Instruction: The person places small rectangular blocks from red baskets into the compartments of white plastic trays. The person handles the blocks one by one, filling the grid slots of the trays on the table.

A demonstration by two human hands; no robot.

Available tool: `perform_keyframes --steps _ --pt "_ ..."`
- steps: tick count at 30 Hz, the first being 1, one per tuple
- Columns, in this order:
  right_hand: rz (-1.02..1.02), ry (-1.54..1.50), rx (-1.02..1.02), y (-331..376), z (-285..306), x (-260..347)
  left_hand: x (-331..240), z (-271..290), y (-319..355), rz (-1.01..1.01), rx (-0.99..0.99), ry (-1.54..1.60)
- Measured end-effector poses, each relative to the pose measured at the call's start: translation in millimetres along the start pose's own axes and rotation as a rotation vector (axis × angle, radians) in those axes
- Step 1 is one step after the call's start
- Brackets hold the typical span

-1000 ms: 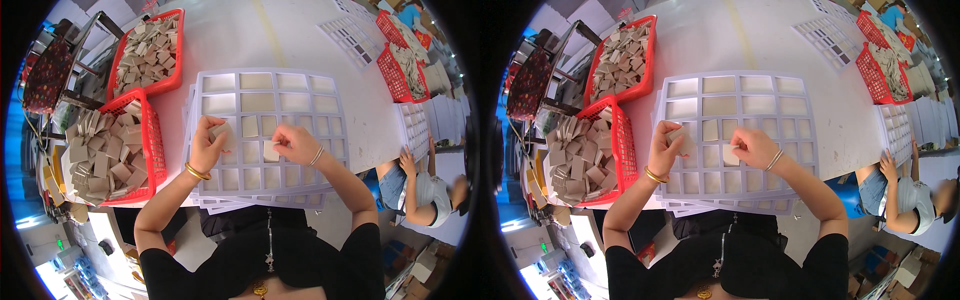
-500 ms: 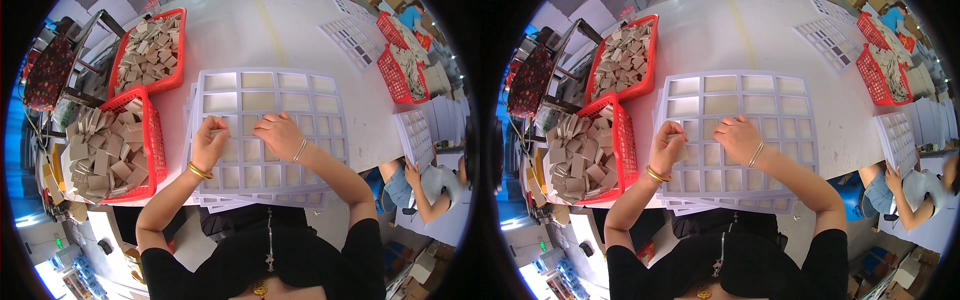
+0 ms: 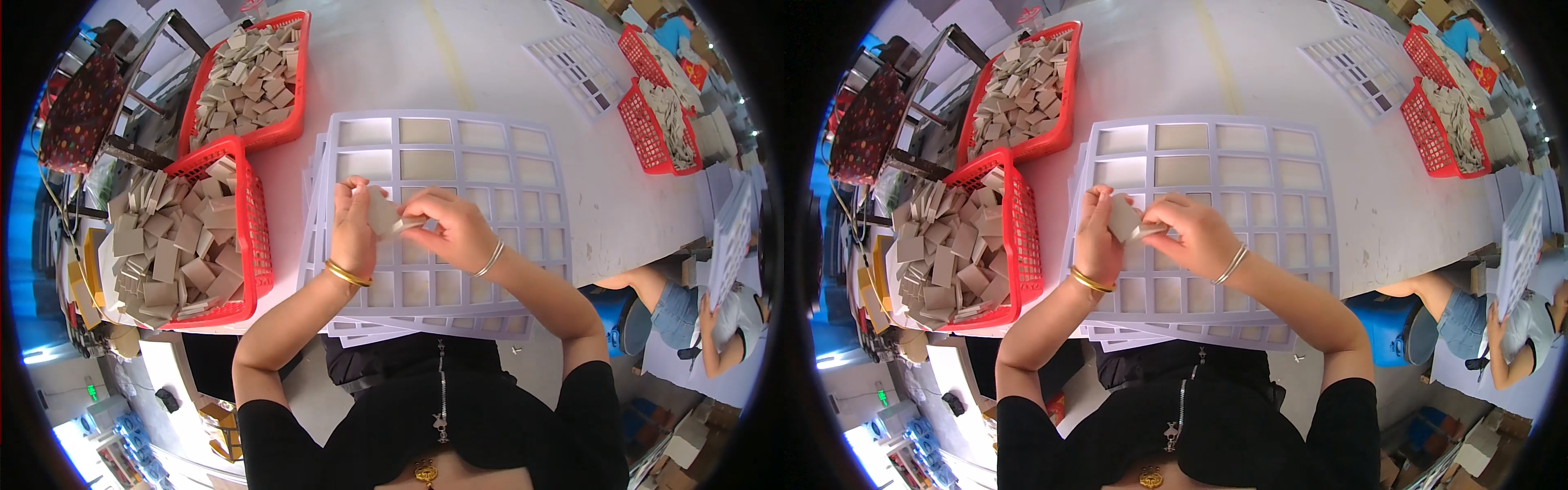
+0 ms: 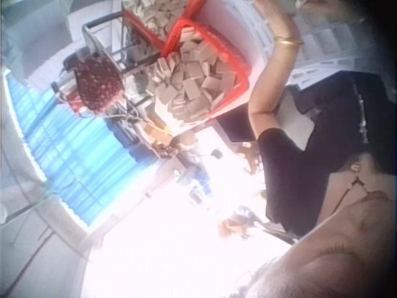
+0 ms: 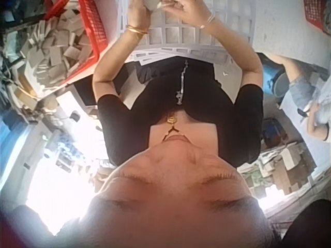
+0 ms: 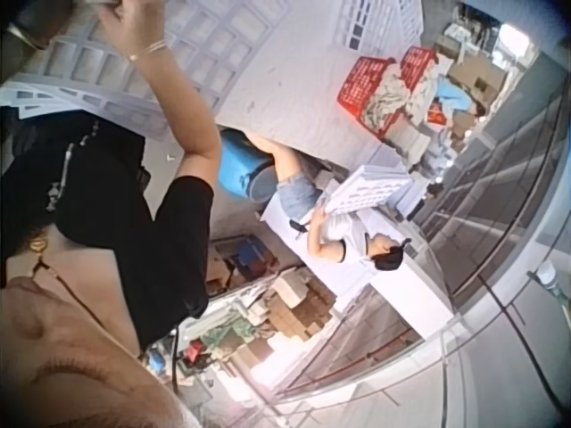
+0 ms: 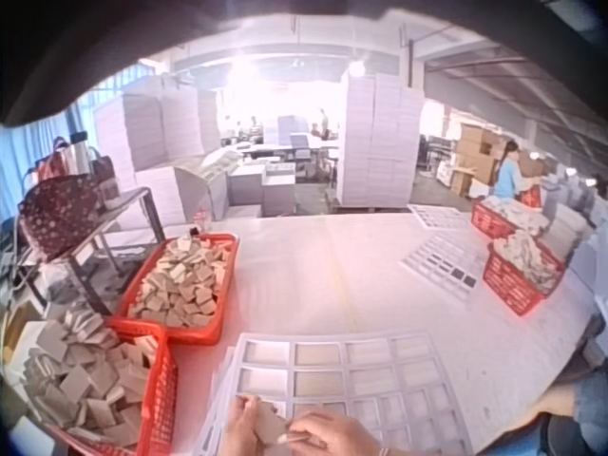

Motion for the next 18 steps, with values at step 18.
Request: perform_keyframes --steps 18 --pt "-0.073 0.454 0.138 20.2 -22.7 -13.1 -68.2 86.4 76.4 -0.216 -0.100 -1.263"
Point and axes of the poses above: each hand's wrist, its own y-axis away from the middle knuckle, its own z-axis out of the back of the hand, x = y × z, the point moved 7 cm from there along -y, towards the middle knuckle, and after that the axes turned 14 degrees about x, right-handed, at the moved point
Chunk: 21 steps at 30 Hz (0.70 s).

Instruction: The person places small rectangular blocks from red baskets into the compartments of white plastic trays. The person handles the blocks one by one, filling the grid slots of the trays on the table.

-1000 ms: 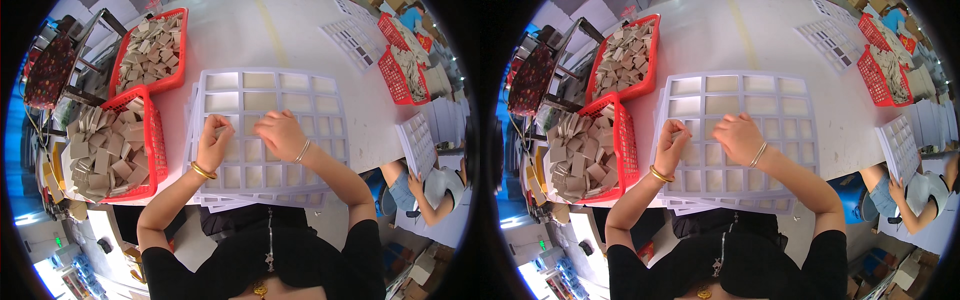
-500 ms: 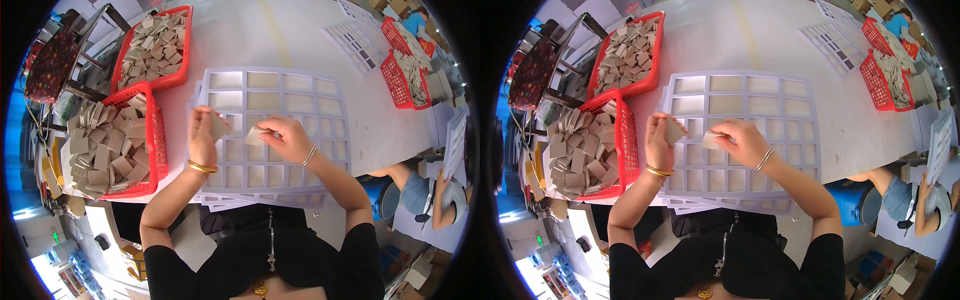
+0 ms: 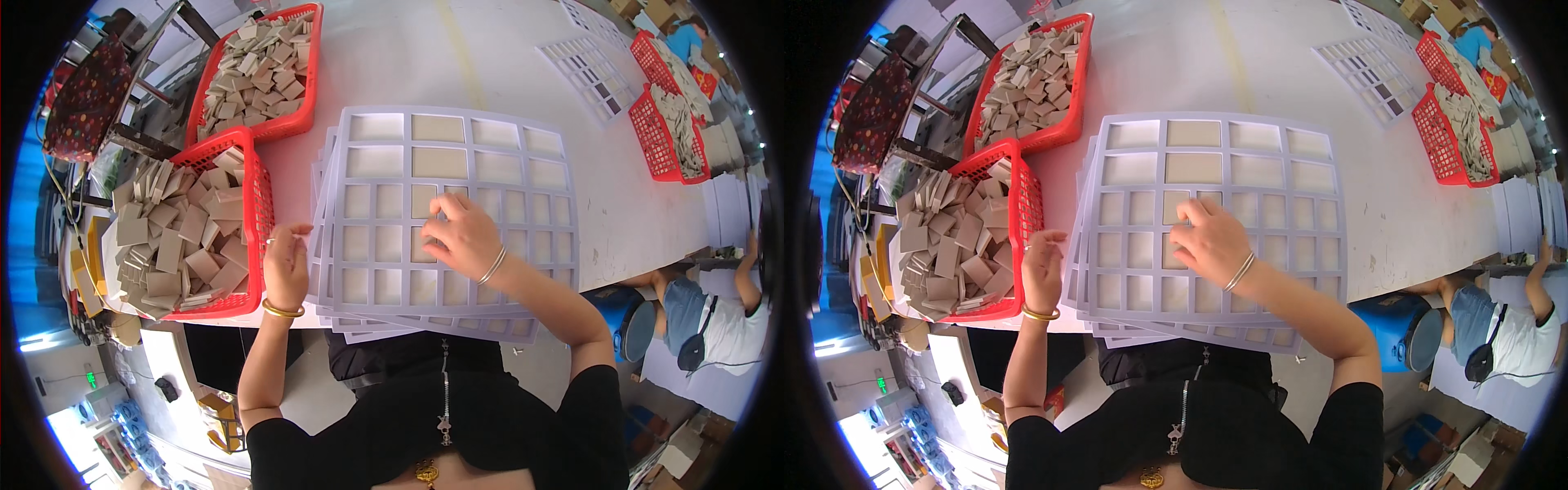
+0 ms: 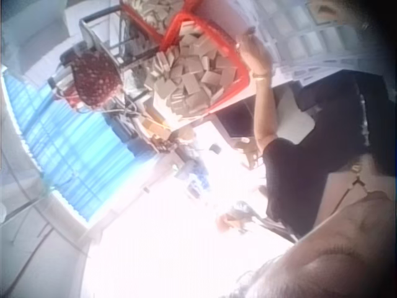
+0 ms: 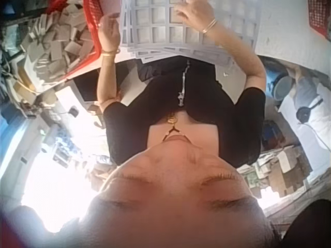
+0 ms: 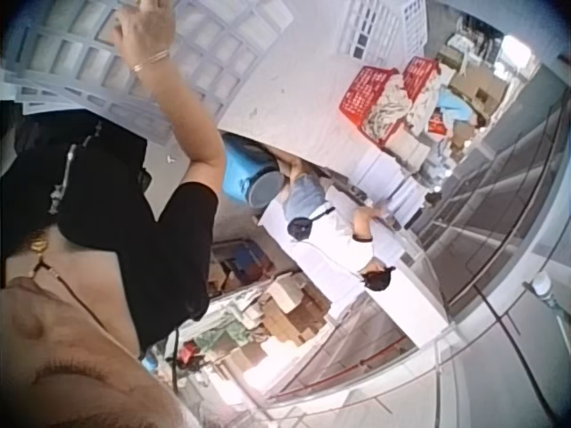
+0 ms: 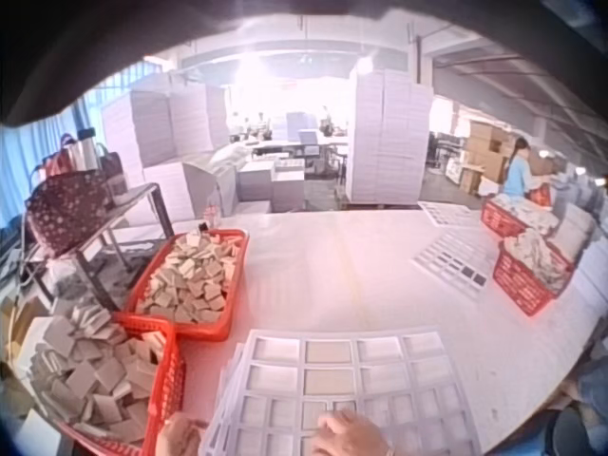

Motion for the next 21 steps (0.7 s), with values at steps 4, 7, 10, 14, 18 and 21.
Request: perform_keyframes --steps 4,7,10,14,18,21 --pt "0.008 0.203 0.095 2.5 -6.4 14.6 -14.9 -16.5 8.2 0.030 0.124 -0.386" --pt "-0.002 0.139 0.181 8.4 -5.0 13.9 -23.1 -30.3 -0.2 0.022 0.162 -0.492" --pt "-0.105 -0.035 0.002 30.0 26.1 -9.2 -17.3 -34.1 -7.9 0.024 0.205 -0.536" --pt "-0.418 0.168 -0.444 114.3 83.3 -73.8 -13.6 -35.8 -14.0 0.061 0.278 -0.522" --pt "-0.949 0.309 -0.271 250.7 78.2 -136.9 -26.1 -27.7 -15.2 0.053 0.214 -0.489" --pt "-1.066 -0.535 -0.184 319.6 23.8 -148.8 -35.0 -22.1 -16.8 0.116 0.267 -0.390"
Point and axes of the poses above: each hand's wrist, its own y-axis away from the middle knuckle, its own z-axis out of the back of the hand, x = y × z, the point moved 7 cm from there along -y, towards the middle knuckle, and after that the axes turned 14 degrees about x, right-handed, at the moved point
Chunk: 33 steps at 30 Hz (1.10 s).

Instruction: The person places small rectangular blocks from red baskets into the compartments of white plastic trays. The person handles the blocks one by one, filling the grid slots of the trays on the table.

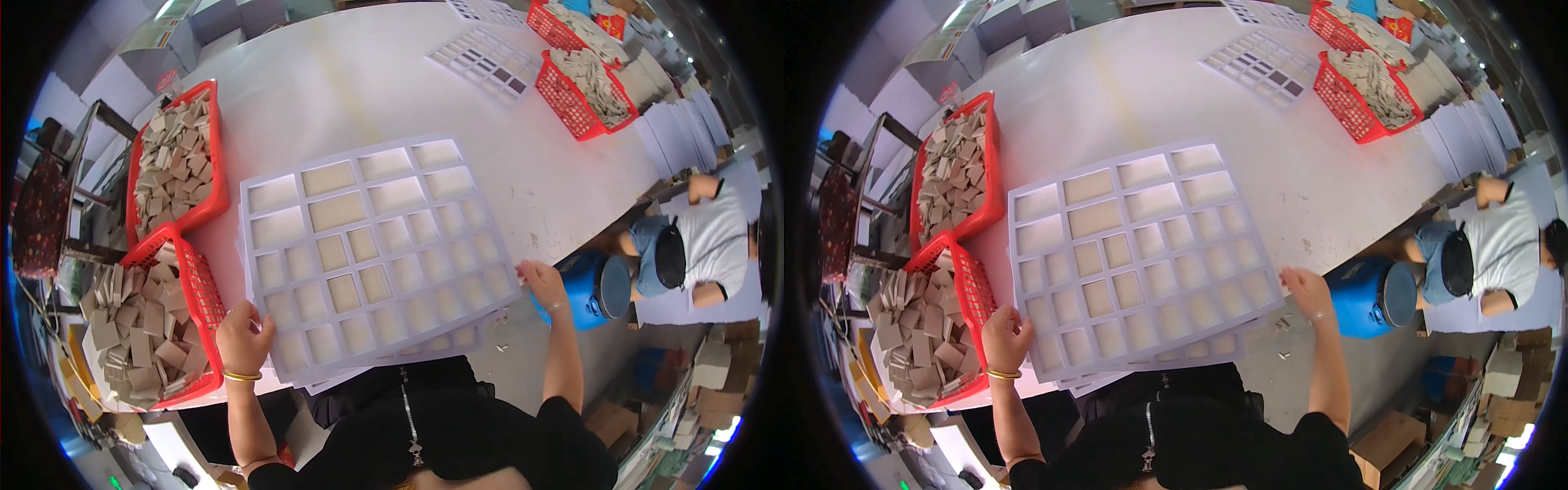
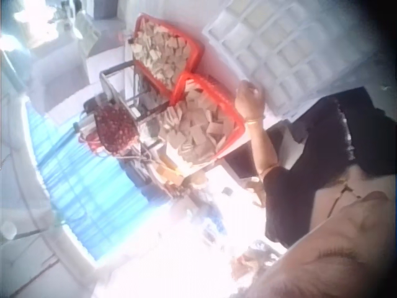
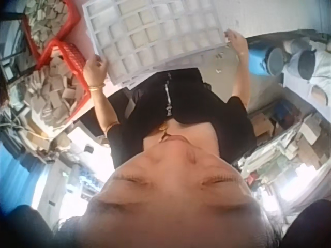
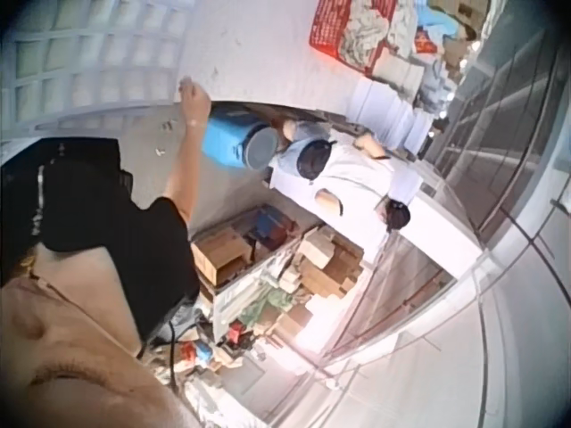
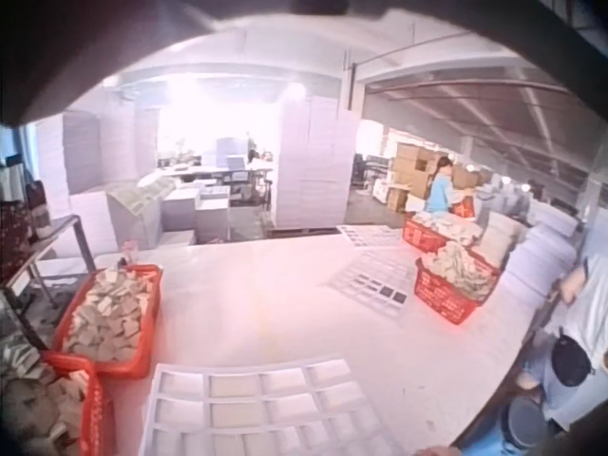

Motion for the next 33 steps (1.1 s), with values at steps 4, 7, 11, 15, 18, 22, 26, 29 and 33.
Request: perform_keyframes --steps 4,7,11,15,18,22,26,29,33 --pt "0.163 -0.459 -0.089 20.7 -4.8 -5.5 -12.2 12.0 -0.9 -0.067 0.129 0.253" --pt "0.273 -1.102 0.039 16.4 3.7 -7.9 -29.5 9.5 -6.3 -0.136 0.141 0.631" --pt "0.440 -1.396 -0.085 15.5 14.5 24.0 -71.8 -36.0 -19.6 -0.167 0.290 0.874" --pt "0.412 -1.426 -0.158 0.1 6.5 6.6 -142.0 -75.1 -40.4 -0.285 0.317 0.888" --pt "0.382 -1.425 -0.345 -4.3 26.7 -39.2 -193.1 -89.7 -49.7 -0.459 0.280 0.793" --pt "0.361 -1.330 -0.492 -1.3 98.9 -81.4 -213.7 -94.5 -52.0 -0.721 0.247 0.835" --pt "0.043 -0.764 -0.918 1.4 178.4 -157.4 -184.3 -99.3 -46.7 -0.397 0.531 1.153" --pt "-0.468 0.585 -1.346 18.7 205.7 -135.5 -164.0 -104.1 -32.5 -0.344 0.529 1.160" --pt "0.533 -0.196 -0.284 -37.6 66.9 64.9 -163.8 -107.7 -10.5 -0.326 0.515 1.243"
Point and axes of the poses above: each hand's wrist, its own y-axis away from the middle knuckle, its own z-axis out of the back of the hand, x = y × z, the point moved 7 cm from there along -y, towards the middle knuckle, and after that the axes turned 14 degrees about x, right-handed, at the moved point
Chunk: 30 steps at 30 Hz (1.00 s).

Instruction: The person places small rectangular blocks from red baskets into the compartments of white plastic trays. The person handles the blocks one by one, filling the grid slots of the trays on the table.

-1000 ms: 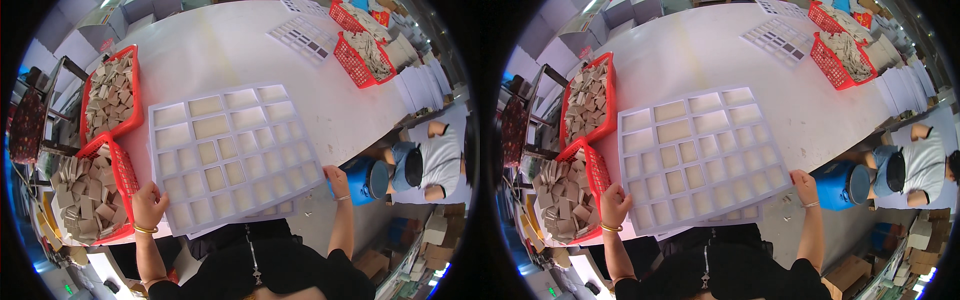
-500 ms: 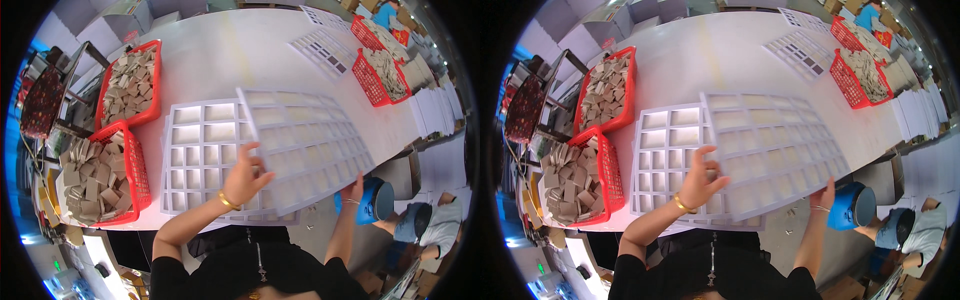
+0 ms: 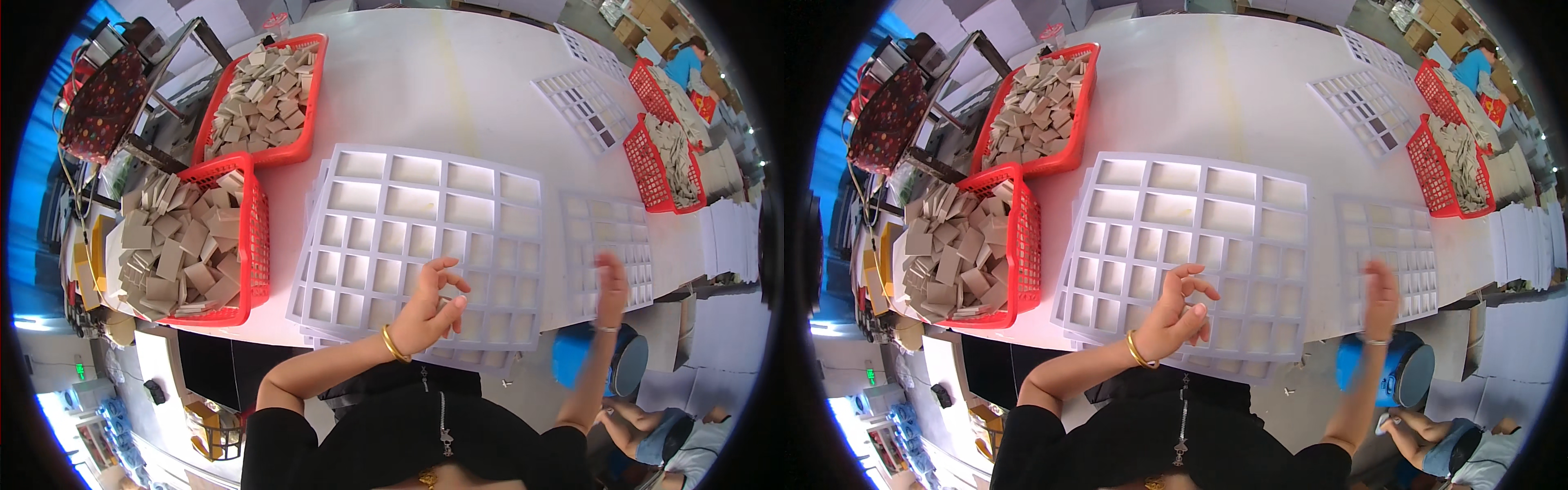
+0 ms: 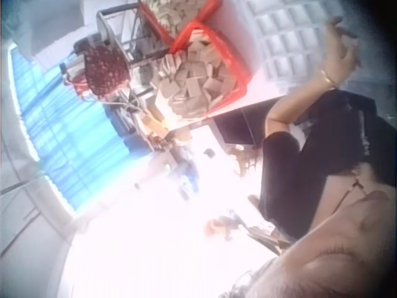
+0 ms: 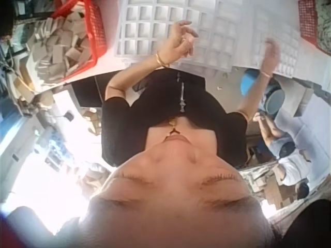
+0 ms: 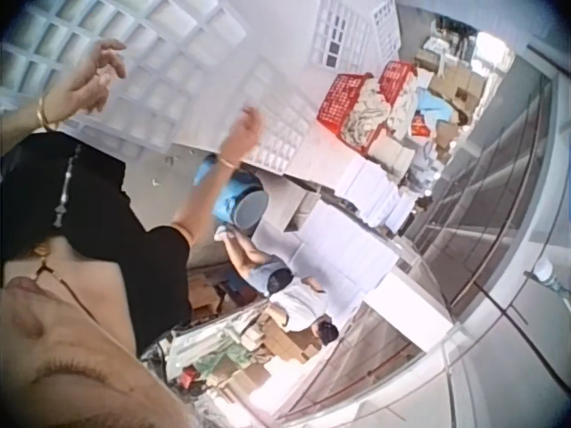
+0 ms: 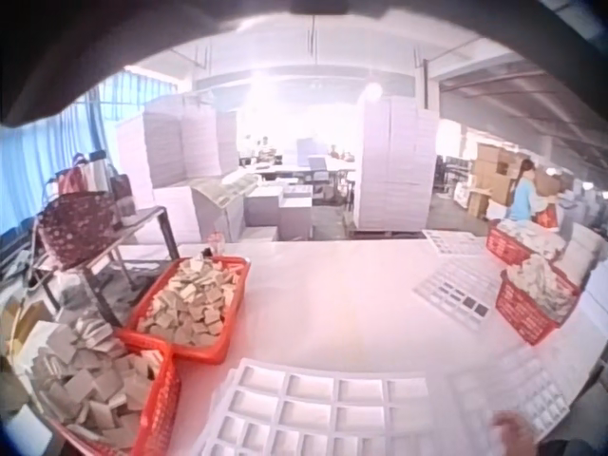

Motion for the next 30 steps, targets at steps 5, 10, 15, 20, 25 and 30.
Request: perform_keyframes --steps 5,10,15,20,25,30 --pt "0.316 0.061 0.766 10.0 -209.6 185.5 -10.6 8.7 10.6 -0.231 -0.109 0.110" --pt "0.244 -0.044 0.973 4.1 -271.9 202.3 -26.4 50.1 52.0 -0.304 -0.255 0.012" --pt "0.267 0.029 0.654 -57.4 -289.3 187.8 -66.1 129.4 116.0 -0.310 -0.582 -0.748" --pt "0.220 0.157 0.666 -86.9 -300.3 148.2 -80.8 244.5 194.6 -0.230 -0.881 -0.809" --pt "0.135 0.196 0.764 -83.8 -318.4 145.0 -90.5 320.6 232.4 -0.032 -1.039 -0.971" --pt "0.426 0.400 0.624 -81.3 -324.9 153.0 -100.7 359.2 230.4 0.130 -0.989 -1.283"
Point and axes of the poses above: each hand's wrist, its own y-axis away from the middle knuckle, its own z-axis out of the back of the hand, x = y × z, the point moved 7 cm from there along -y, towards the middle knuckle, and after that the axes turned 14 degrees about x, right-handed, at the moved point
